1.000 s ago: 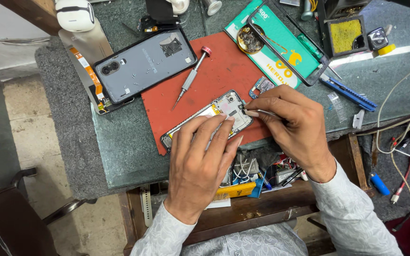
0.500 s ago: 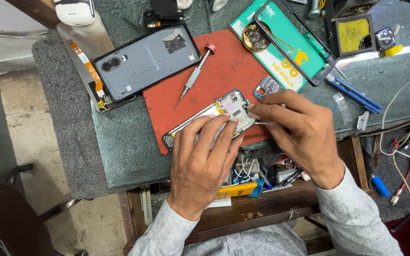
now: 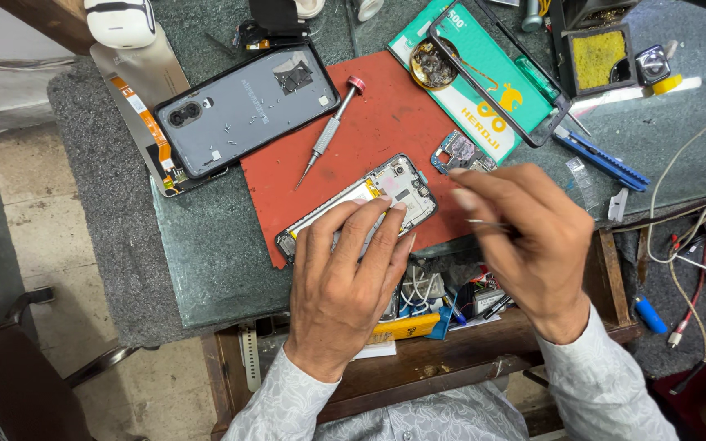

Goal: The person uses tweezers and a screwdriver to manipulate internal components of a disassembled smartphone, including the motherboard and battery connector. They carefully align and secure parts within the phone chassis on a cluttered workbench.

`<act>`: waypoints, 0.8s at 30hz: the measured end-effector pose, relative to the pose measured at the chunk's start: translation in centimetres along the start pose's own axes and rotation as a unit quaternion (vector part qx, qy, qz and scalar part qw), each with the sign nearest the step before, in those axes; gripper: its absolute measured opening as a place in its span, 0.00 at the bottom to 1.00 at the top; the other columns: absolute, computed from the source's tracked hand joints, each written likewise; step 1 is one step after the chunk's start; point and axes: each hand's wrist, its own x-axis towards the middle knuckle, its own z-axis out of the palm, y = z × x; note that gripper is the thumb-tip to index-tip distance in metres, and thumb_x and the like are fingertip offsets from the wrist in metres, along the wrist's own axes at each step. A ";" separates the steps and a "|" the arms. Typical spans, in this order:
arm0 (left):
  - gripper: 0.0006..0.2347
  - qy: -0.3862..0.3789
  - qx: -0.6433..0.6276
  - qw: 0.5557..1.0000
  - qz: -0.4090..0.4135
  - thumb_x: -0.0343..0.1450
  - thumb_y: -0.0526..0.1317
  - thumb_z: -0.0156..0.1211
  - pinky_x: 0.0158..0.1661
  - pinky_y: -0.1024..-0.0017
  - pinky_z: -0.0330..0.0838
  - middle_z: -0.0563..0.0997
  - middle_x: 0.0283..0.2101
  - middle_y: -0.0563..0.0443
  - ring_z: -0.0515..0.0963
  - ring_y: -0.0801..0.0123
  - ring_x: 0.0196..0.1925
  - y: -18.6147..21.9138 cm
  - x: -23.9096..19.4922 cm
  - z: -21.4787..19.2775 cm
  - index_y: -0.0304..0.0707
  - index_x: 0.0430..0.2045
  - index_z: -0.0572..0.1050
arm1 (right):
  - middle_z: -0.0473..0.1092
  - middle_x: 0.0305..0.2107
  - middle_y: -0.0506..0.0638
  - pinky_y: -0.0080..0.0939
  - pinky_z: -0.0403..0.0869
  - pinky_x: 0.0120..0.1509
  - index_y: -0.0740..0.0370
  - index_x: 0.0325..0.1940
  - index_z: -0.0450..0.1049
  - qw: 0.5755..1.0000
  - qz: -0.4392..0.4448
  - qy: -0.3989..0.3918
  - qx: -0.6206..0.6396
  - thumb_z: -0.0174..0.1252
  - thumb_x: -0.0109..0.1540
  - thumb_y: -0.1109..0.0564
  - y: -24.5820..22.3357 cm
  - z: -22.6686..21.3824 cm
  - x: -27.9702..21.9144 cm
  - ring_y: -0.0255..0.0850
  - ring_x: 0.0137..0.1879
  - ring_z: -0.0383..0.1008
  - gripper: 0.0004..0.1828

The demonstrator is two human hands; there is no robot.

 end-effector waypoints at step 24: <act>0.08 0.057 -0.012 0.963 0.265 0.73 0.34 0.64 0.41 0.60 0.70 0.77 0.39 0.47 0.78 0.56 0.41 -0.8 16.8 6.0 0.36 0.44 0.78 | 0.66 0.28 0.46 0.31 0.60 0.34 0.65 0.53 0.78 0.974 0.075 0.189 0.097 0.53 0.77 0.60 3.6 1.9 -3.6 0.30 0.30 0.64 0.09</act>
